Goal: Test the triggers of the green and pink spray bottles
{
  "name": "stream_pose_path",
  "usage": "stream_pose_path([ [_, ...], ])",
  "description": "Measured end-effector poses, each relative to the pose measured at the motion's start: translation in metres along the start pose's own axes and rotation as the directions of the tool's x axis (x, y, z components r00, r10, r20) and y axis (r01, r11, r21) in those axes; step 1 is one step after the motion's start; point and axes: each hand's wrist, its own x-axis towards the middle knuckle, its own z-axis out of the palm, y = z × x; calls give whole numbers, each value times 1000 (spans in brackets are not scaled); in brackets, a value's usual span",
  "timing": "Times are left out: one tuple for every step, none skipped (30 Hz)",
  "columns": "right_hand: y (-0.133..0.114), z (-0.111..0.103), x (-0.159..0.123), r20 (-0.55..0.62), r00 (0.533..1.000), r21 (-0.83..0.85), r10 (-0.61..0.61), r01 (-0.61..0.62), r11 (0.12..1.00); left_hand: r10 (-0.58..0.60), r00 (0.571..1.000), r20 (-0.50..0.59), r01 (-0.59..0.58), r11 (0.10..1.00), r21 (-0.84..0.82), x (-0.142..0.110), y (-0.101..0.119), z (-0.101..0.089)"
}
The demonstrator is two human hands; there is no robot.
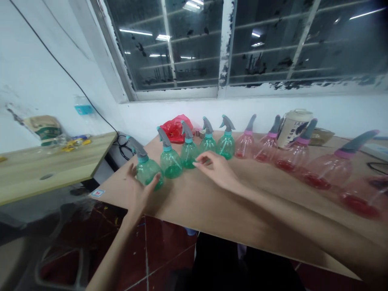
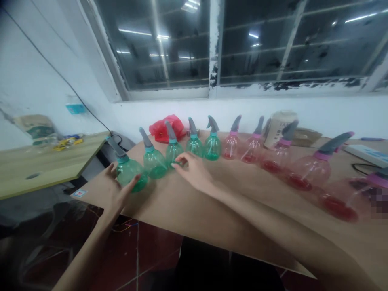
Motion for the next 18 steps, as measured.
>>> stream_pose_path([
  [-6,12,3,29,999,21,-22,21,1000,-27,1000,6,27,999,-25,1,0,0],
  [-12,22,5,52,998,39,-41,39,998,-52,999,-2,52,998,-33,2,1,-1],
  [-17,32,5,76,995,47,-59,55,997,-71,997,-18,71,997,-30,1,2,-3],
  [-21,39,4,94,993,54,-77,72,996,-74,997,-14,74,997,-19,-1,3,-6],
  [-24,46,3,109,990,64,-93,87,994,-69,998,-10,69,998,5,-4,5,-10],
  [-26,51,2,125,987,74,-104,95,993,-64,998,-2,64,997,31,-8,7,-15],
  [-27,54,0,136,985,91,-109,97,991,-66,997,33,64,996,68,-15,10,-20],
  [-28,56,-1,148,983,110,-105,89,990,-66,998,23,63,991,116,-23,13,-25],
  [-28,56,-3,161,983,128,-92,72,989,-71,997,23,67,987,147,-31,17,-29],
  [-28,55,-4,174,982,144,-76,51,988,-78,996,42,72,987,141,-41,22,-32],
  [-29,53,-6,186,981,157,-58,29,987,-96,992,84,85,988,130,-50,27,-33],
  [-30,49,-9,195,980,168,-41,7,986,-110,985,131,97,990,101,-59,32,-33],
  [-31,44,-12,205,978,179,-27,-10,984,-110,981,158,100,992,72,-66,38,-31],
  [-33,38,-15,212,977,192,-17,-24,981,-94,975,202,88,995,38,-73,45,-27],
  [-33,31,-19,213,977,207,-10,-35,978,-58,969,241,61,998,-7,-78,51,-21],
  [-34,24,-23,209,978,222,-6,-41,974,-22,957,288,37,998,-44,-81,58,-13],
  [-33,17,-27,193,981,236,0,-47,971,11,944,329,17,997,-81,-83,64,-3],
  [-31,9,-31,167,986,250,9,-51,967,39,929,369,5,993,-116,-85,69,7],
])
